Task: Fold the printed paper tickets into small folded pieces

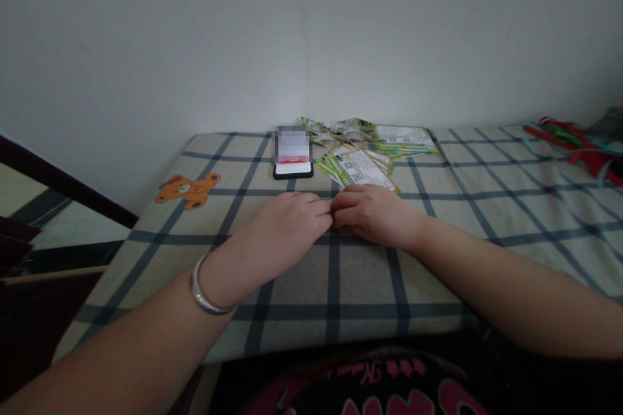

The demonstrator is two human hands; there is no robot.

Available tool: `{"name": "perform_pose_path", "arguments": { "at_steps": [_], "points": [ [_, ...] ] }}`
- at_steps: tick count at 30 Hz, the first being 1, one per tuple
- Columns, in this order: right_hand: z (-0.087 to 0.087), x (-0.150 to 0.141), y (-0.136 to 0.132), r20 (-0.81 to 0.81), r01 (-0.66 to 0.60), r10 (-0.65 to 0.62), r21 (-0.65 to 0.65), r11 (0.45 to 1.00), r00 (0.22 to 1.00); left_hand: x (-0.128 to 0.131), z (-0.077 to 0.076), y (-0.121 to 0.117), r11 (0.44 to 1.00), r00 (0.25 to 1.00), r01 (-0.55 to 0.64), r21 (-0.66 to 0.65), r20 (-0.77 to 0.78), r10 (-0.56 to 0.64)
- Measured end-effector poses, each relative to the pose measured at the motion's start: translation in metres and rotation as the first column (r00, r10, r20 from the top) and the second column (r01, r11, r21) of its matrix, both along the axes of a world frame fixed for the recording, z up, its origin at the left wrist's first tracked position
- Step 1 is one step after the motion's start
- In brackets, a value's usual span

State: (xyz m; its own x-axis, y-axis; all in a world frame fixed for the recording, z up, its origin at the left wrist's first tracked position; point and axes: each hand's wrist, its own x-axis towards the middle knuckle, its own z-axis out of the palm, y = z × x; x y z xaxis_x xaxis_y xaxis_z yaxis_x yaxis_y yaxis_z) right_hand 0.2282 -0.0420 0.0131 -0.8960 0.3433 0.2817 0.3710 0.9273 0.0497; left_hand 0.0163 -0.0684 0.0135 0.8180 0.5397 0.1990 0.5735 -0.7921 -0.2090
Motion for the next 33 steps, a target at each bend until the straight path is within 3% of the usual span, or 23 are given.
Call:
{"name": "perform_pose_path", "arguments": {
  "at_steps": [9, 18, 24, 29, 33],
  "points": [
    [0.006, 0.006, -0.001, 0.051, 0.031, -0.032, 0.01, 0.999, 0.998, -0.004, 0.009, -0.002, 0.994, 0.997, -0.078, -0.078, 0.0, 0.078],
    [0.012, 0.019, -0.001, 0.0, 0.071, -0.072, -0.208, 0.976, 0.997, -0.006, 0.018, -0.005, 0.975, 0.993, -0.116, -0.192, -0.02, 0.114],
    [0.014, 0.023, -0.001, -0.006, 0.045, -0.047, -0.237, 0.97, 0.999, -0.01, 0.025, -0.003, 0.957, 0.996, -0.09, -0.276, -0.02, 0.088],
    [0.014, 0.025, 0.0, -0.017, 0.03, -0.035, -0.238, 0.971, 0.999, -0.013, 0.026, 0.001, 0.963, 1.0, -0.013, -0.268, 0.007, 0.015],
    [0.015, 0.025, 0.0, -0.001, 0.029, -0.03, -0.212, 0.977, 1.0, -0.012, 0.026, -0.001, 0.968, 0.999, -0.045, -0.248, 0.011, 0.049]
  ]
}}
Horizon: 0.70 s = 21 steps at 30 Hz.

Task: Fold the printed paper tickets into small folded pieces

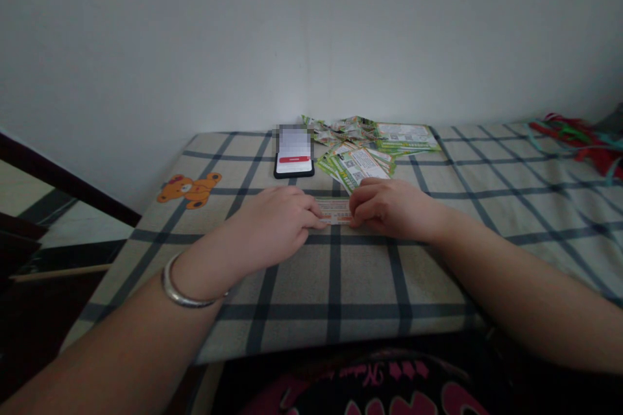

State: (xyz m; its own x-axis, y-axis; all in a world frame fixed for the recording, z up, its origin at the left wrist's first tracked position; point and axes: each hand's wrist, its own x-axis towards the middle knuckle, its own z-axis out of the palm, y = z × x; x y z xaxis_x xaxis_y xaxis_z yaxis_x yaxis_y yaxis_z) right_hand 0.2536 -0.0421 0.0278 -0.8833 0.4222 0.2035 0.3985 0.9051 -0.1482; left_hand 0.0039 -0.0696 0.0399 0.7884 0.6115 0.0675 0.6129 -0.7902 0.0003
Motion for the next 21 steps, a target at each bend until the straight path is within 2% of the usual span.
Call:
{"name": "perform_pose_path", "arguments": {
  "at_steps": [5, 15, 21],
  "points": [
    [0.0025, 0.0009, -0.0001, 0.009, -0.002, 0.002, 0.013, 1.0, 1.0, -0.0006, 0.0002, -0.0013, 0.999, 0.999, -0.044, -0.007, -0.005, 0.044],
    [0.0062, 0.0045, 0.0001, 0.009, -0.012, 0.013, -0.023, 1.0, 1.0, -0.0033, -0.008, 0.0068, 0.995, 0.994, 0.056, -0.081, 0.093, -0.049],
    [0.0054, 0.0056, 0.0006, -0.003, 0.008, -0.008, -0.053, 0.999, 1.0, -0.0037, -0.0088, 0.0056, 0.998, 0.998, -0.029, -0.049, 0.055, 0.032]
  ]
}}
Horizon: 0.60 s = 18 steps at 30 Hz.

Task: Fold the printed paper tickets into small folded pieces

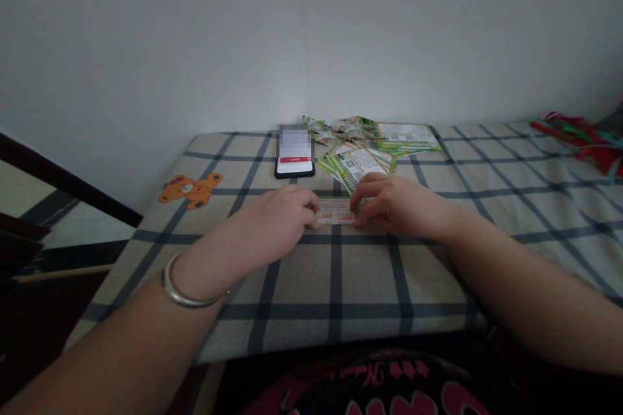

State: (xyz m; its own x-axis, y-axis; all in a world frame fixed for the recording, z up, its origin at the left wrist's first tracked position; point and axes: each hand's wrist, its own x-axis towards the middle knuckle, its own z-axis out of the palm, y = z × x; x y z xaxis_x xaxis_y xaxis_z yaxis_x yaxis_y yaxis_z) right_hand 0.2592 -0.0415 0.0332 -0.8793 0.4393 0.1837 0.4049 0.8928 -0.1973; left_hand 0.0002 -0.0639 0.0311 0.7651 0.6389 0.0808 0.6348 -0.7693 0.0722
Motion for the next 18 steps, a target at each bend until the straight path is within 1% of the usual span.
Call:
{"name": "perform_pose_path", "arguments": {
  "at_steps": [5, 10, 14, 18],
  "points": [
    [-0.002, 0.004, 0.004, -0.018, 0.015, -0.016, -0.043, 0.999, 1.0, -0.004, 0.005, 0.004, 0.996, 0.999, -0.039, -0.086, 0.015, 0.041],
    [-0.005, 0.007, 0.007, -0.039, 0.028, -0.031, -0.085, 0.996, 0.999, -0.007, 0.01, 0.008, 0.99, 0.999, -0.037, -0.138, 0.001, 0.037],
    [-0.007, 0.007, 0.009, -0.054, 0.028, -0.036, -0.138, 0.99, 0.998, -0.008, 0.008, 0.011, 0.991, 0.999, -0.023, -0.132, 0.029, 0.027],
    [-0.008, 0.007, 0.01, -0.07, 0.023, -0.032, -0.132, 0.991, 0.997, -0.006, 0.005, 0.01, 0.994, 0.998, -0.019, -0.104, 0.059, 0.025]
  ]
}}
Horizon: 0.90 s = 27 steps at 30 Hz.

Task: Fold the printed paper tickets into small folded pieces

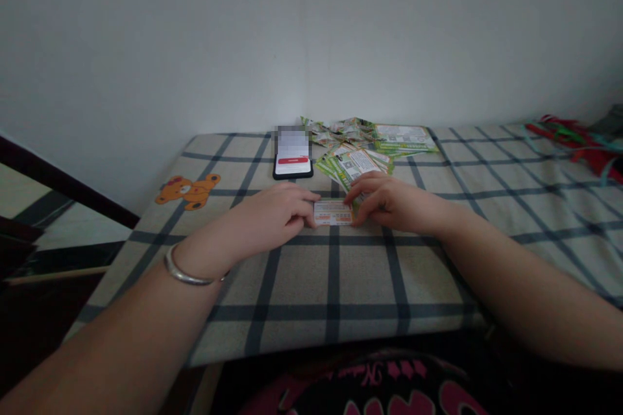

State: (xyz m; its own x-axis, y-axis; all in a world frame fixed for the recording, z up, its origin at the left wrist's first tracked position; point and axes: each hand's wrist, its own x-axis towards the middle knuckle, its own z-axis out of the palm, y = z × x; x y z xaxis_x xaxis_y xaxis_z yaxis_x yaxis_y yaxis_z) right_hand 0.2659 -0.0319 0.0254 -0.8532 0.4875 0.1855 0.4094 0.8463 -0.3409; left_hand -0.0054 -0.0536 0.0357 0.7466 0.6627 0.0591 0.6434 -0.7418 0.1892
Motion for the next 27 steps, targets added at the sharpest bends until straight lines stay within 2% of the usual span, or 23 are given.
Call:
{"name": "perform_pose_path", "arguments": {
  "at_steps": [2, 7, 13, 21, 27],
  "points": [
    [0.001, -0.001, -0.002, -0.008, 0.004, -0.004, 0.027, 1.0, 1.0, 0.003, -0.002, -0.002, 0.999, 1.0, -0.011, 0.038, 0.015, 0.011],
    [0.006, -0.007, -0.008, -0.003, -0.006, 0.007, 0.073, 0.997, 1.0, 0.01, -0.01, -0.004, 0.98, 0.992, -0.129, 0.149, 0.01, 0.129],
    [0.007, -0.013, -0.011, 0.022, 0.026, -0.029, 0.13, 0.991, 0.999, 0.009, -0.021, -0.001, 0.964, 0.992, -0.118, 0.238, -0.021, 0.127],
    [-0.003, -0.015, -0.009, 0.054, 0.146, -0.167, 0.279, 0.949, 0.984, 0.009, -0.021, -0.002, 0.963, 0.984, -0.17, 0.208, -0.016, 0.177],
    [-0.009, -0.016, -0.008, 0.052, 0.196, -0.223, 0.32, 0.927, 0.973, 0.01, -0.021, 0.001, 0.969, 0.978, -0.207, 0.137, 0.035, 0.204]
  ]
}}
